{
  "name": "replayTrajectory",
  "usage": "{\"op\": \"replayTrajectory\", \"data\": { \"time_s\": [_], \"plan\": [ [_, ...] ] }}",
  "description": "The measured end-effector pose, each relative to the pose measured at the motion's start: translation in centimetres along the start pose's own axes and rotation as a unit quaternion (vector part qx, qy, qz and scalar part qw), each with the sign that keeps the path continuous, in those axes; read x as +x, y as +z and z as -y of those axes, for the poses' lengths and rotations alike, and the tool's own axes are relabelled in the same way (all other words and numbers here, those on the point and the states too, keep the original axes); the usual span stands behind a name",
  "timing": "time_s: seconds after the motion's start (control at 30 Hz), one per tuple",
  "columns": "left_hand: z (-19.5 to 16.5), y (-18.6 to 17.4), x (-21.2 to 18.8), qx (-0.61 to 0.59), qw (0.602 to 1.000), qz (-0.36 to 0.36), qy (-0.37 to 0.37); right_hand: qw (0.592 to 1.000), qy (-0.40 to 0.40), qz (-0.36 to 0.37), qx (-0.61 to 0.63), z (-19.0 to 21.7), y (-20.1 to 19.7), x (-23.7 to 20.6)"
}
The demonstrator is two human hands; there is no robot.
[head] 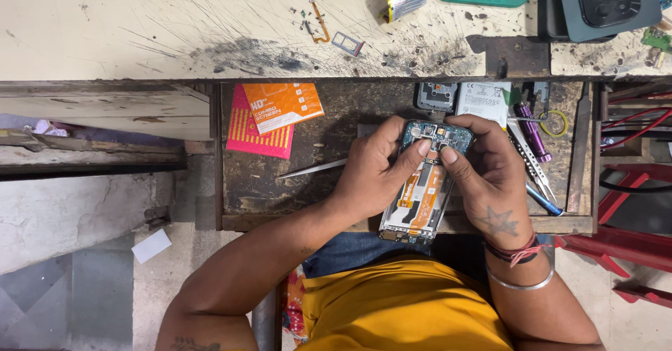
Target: The person repairs a smartphone at a cluttered workbench. They handle the opened phone, detach and reposition the battery, manipulate internal components and the midframe, then use a screwdriver to unscrew and work on the phone's internal parts.
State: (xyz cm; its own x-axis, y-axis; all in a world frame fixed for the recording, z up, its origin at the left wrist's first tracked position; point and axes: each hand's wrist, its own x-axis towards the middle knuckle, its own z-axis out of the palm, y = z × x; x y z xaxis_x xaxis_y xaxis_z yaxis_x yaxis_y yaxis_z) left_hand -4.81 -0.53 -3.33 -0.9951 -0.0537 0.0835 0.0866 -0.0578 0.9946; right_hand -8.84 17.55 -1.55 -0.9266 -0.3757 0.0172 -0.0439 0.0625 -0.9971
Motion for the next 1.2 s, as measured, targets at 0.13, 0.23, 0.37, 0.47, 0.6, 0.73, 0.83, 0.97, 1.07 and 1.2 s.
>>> {"op": "replayTrajectory", "data": {
  "time_s": [0.13, 0.23, 0.37, 0.47, 0.6, 0.73, 0.83, 0.97, 1.07, 1.2],
  "plan": [
    [-0.1, 0.0, 0.0, -0.044, 0.998, 0.025, -0.038, 0.998, 0.039, 0.018, 0.04, 0.1, -0.7, 0.0],
    [-0.3, -0.1, 0.0, -0.045, 0.998, 0.031, -0.006, 0.999, 0.032, 0.027, 0.034, 0.3, -1.1, 0.1],
    [-0.5, -0.3, 0.0, 0.044, 0.999, 0.025, 0.004, 0.998, 0.039, 0.026, 0.03, 0.2, -1.1, 0.0],
    [-0.7, -0.3, 0.0, 0.055, 0.998, 0.021, 0.003, 0.999, 0.033, 0.03, 0.027, 0.1, -1.1, -0.1],
    [-0.8, -0.3, 0.1, 0.069, 0.997, 0.016, 0.008, 0.999, 0.012, 0.022, 0.021, -0.2, -0.9, -0.2],
    [-0.8, -0.3, 0.1, 0.069, 0.997, 0.018, 0.001, 1.0, 0.0, -0.003, 0.0, -0.4, -0.4, -0.3],
    [-0.6, -0.4, 0.2, 0.058, 0.997, 0.031, -0.032, 1.0, 0.01, 0.002, 0.009, -0.2, -0.6, -0.4],
    [-0.5, -0.2, 0.2, 0.018, 0.999, 0.033, -0.021, 1.0, 0.019, 0.012, -0.002, 0.1, -0.8, -0.2],
    [-0.5, -0.3, 0.1, 0.033, 0.999, 0.024, -0.016, 1.0, 0.002, 0.016, 0.002, 0.1, -0.6, -0.4],
    [-0.5, -0.2, 0.0, 0.042, 0.999, 0.016, 0.004, 0.996, 0.048, -0.035, 0.062, -0.1, -0.7, -0.5]
  ]
}}
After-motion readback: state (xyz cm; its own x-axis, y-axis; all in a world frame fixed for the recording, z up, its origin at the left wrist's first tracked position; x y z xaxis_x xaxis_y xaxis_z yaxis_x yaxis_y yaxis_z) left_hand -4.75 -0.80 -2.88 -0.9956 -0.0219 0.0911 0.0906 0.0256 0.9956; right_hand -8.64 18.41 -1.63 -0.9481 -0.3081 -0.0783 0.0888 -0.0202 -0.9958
